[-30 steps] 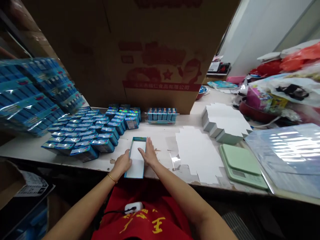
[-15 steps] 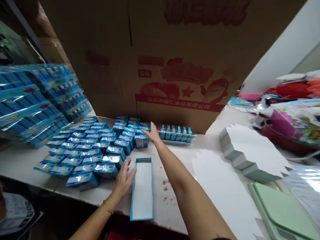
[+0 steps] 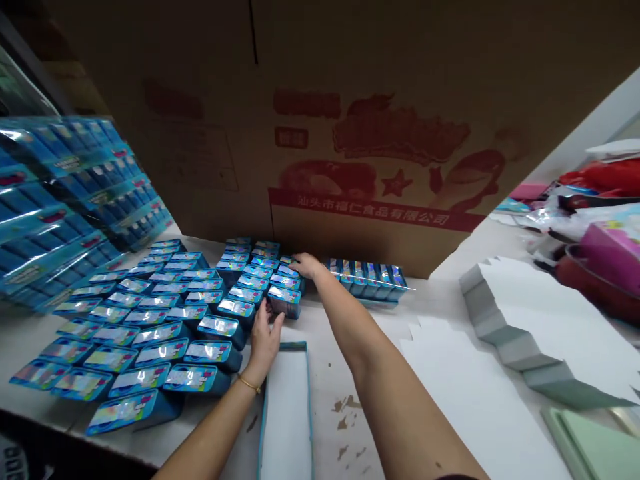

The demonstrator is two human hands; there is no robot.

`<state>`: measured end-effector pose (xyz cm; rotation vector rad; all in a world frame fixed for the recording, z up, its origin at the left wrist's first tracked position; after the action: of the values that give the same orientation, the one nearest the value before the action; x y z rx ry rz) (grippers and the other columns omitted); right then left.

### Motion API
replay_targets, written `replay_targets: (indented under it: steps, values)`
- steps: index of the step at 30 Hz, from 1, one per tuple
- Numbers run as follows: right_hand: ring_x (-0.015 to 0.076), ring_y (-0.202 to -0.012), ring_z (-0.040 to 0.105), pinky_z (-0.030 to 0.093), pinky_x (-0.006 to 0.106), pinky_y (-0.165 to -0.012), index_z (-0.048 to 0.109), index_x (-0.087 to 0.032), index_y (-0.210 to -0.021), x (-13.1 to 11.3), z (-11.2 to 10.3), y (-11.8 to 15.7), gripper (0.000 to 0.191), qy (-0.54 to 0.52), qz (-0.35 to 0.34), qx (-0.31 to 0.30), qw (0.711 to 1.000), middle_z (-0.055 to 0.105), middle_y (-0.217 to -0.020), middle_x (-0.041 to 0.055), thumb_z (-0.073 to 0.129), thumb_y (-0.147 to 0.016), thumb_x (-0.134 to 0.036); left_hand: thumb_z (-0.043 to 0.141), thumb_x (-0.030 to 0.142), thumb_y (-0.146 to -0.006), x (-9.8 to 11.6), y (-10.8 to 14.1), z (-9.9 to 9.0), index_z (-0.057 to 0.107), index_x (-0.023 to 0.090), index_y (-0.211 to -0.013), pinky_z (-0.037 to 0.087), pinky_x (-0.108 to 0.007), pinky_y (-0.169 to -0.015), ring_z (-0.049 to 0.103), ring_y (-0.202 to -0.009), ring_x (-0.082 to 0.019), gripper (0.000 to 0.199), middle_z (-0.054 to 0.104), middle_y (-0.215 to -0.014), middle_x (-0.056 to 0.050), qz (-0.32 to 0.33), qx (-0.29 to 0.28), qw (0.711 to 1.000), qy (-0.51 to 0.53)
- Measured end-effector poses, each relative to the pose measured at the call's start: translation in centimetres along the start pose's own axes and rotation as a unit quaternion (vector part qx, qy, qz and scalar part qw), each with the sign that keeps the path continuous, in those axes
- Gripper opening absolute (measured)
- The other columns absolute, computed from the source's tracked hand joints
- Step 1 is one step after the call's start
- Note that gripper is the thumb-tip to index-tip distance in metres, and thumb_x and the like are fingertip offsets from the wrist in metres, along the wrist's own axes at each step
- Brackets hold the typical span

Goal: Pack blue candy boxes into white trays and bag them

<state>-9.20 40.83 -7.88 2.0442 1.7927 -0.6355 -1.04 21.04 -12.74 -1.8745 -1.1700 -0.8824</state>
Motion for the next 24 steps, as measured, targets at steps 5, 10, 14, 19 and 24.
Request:
replay_targets:
  steps: [5,10,14,19,24]
  values:
    - [0.0216,-0.091,0.058,0.043,0.027,-0.079,0.062,-0.018,-0.096,-2.0,-0.7,3.0,0.021,0.057,-0.042,-0.059,0.996,0.064,-0.100,0.0081,0.054,-0.080,-0.028,0.055,0.033,-0.075,0.5,0.8,0.0,0.030,0.014,-0.131,0.033,-0.045,-0.099,0.038,-0.120,-0.028,0.065,0.041,-0.125,-0.017,-0.034,-0.021,0.999,-0.003]
    - [0.0228,-0.095,0.057,0.042,0.030,-0.082,0.060,-0.020,-0.103,-2.4,0.0,5.6,0.032,0.075,-0.137,-0.117,0.981,0.061,-0.103,0.0112,0.052,-0.077,-0.037,0.080,0.038,-0.042,1.3,2.1,-0.2,0.002,0.022,-0.139,0.021,-0.046,-0.105,0.021,-0.130,-0.030,0.125,0.019,-0.142,-0.017,-0.031,-0.094,0.986,0.137]
    - [0.0248,-0.096,0.058,0.044,0.038,-0.081,0.055,-0.026,-0.115,-0.4,2.1,6.3,0.052,-0.030,-0.147,-0.122,0.981,0.059,-0.108,0.0166,0.047,-0.071,-0.053,0.083,0.039,-0.033,1.8,1.9,-1.1,-0.012,0.022,-0.139,0.015,-0.049,-0.107,0.014,-0.133,-0.031,0.143,0.010,-0.145,-0.017,-0.002,-0.209,0.959,0.190]
    - [0.0221,-0.122,0.037,0.041,0.033,-0.089,0.031,-0.043,-0.129,0.6,4.0,10.7,0.069,-0.285,0.028,0.044,0.957,0.040,-0.132,0.0095,0.052,-0.065,-0.059,0.082,0.044,-0.034,2.5,2.0,-1.6,-0.018,0.021,-0.136,0.013,-0.048,-0.109,0.007,-0.134,-0.030,0.145,0.005,-0.147,-0.014,0.000,-0.219,0.953,0.209]
    - [0.0244,-0.123,0.035,0.045,0.040,-0.091,0.024,-0.036,-0.134,-0.4,7.0,14.2,0.063,-0.495,0.136,0.113,0.851,0.030,-0.140,0.0057,0.035,-0.076,-0.059,0.080,0.047,-0.038,2.0,1.2,-1.0,-0.011,0.017,-0.139,0.012,-0.047,-0.109,0.005,-0.134,-0.031,0.139,0.004,-0.147,-0.014,0.022,-0.225,0.957,0.180]
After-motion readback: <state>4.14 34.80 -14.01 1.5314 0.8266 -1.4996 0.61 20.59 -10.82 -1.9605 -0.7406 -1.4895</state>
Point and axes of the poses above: each hand's wrist, its own y-axis away from the middle knuckle, its own z-axis out of the palm, x = y × z, the point moved 5 cm from there along -y, towards the middle knuckle
